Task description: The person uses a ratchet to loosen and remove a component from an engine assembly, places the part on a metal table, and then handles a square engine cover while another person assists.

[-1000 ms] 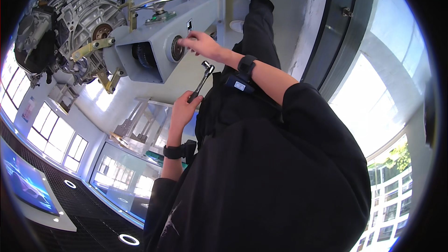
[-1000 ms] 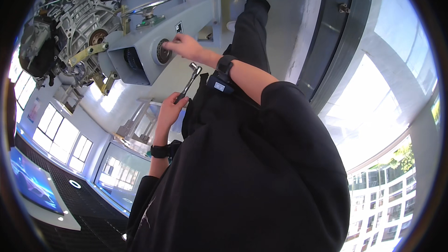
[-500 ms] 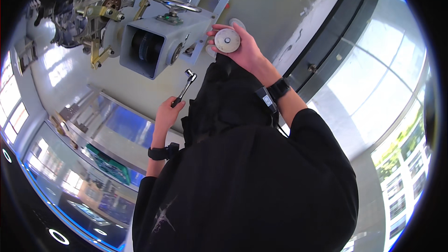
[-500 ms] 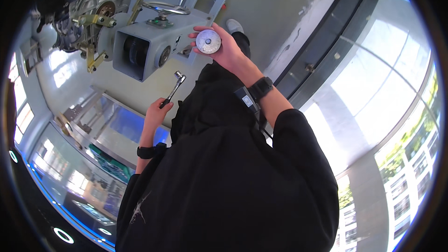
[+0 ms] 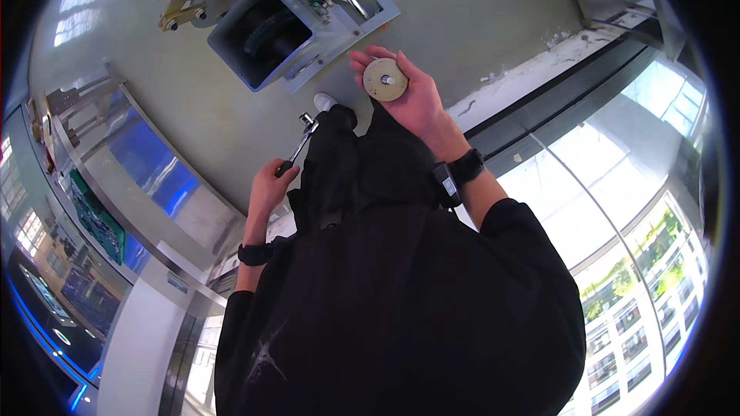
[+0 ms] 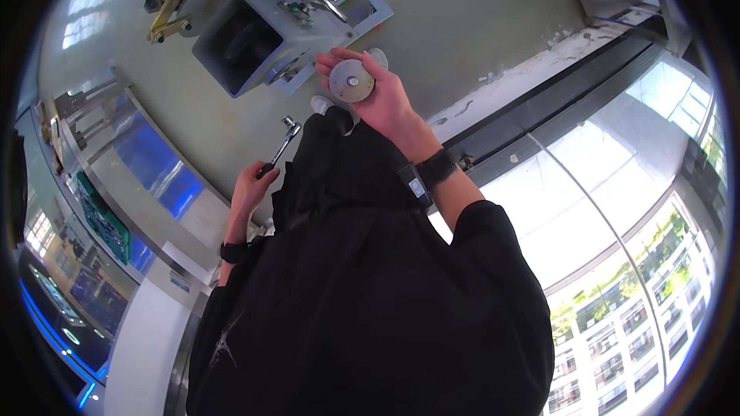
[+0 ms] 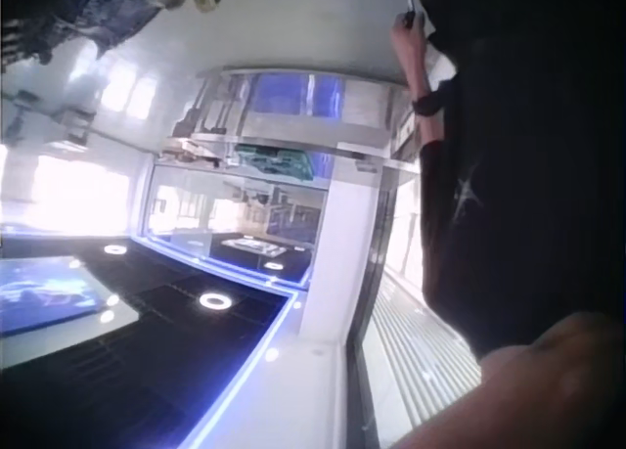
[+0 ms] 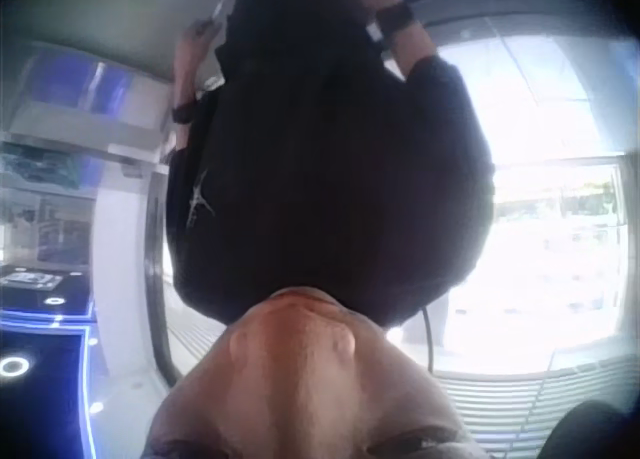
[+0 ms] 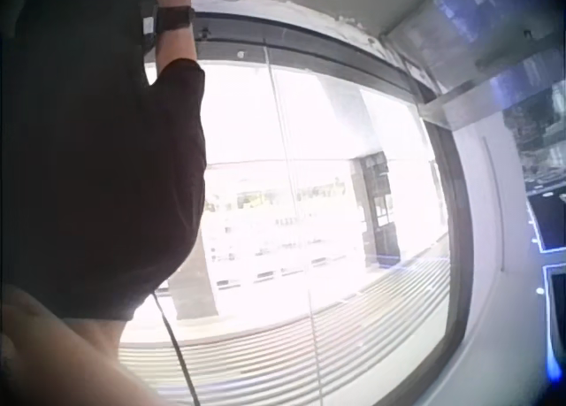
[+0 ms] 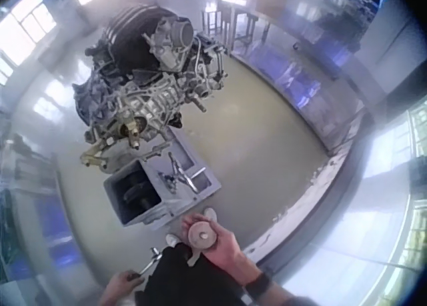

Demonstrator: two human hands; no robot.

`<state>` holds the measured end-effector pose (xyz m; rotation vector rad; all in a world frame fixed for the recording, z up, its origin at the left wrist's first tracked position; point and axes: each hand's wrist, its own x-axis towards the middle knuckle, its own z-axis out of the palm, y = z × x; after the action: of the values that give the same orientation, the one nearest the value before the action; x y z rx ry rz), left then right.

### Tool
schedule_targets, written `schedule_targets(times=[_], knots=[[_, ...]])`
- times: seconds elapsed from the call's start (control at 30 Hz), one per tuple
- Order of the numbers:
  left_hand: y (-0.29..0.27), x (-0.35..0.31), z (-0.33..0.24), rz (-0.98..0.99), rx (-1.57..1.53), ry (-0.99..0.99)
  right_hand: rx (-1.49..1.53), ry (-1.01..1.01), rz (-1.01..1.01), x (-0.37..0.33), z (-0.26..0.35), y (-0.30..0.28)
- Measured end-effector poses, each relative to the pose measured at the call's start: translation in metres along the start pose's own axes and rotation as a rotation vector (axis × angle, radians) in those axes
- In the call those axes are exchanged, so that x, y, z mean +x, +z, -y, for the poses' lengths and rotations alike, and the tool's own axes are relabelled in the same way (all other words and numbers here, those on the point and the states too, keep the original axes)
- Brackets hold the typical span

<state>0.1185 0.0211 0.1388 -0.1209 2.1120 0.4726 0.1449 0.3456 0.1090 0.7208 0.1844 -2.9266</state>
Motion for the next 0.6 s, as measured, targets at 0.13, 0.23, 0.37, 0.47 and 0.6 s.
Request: schedule_targets(times=[0.13,0.23,0.37,0.47,0.6], knots=[[0.002,-0.008,0.035,-0.045,-0.067,0.007,0.067,-0.017,0.015,0.004,-0.036,0.018],[0.011,-0.004,0.079,-0.067,-0.218,-0.006,0.027,-0.035,0.005,0.011,-0.057,0.028],[0.006,-0.017,0.134,-0.151,-0.317,0.036,0.065,-0.072,-0.148,0.002,-0.100,0.019],[0.006,-0.021,0.158,-0.168,-0.492,0.064,0.154,-0.148,-0.425,-0.008,-0.118,-0.004],[0.006,-0.023,0.203,-0.240,-0.572,0.160,0.121,-0.171,-0.640,-0.025,-0.149,-0.027]])
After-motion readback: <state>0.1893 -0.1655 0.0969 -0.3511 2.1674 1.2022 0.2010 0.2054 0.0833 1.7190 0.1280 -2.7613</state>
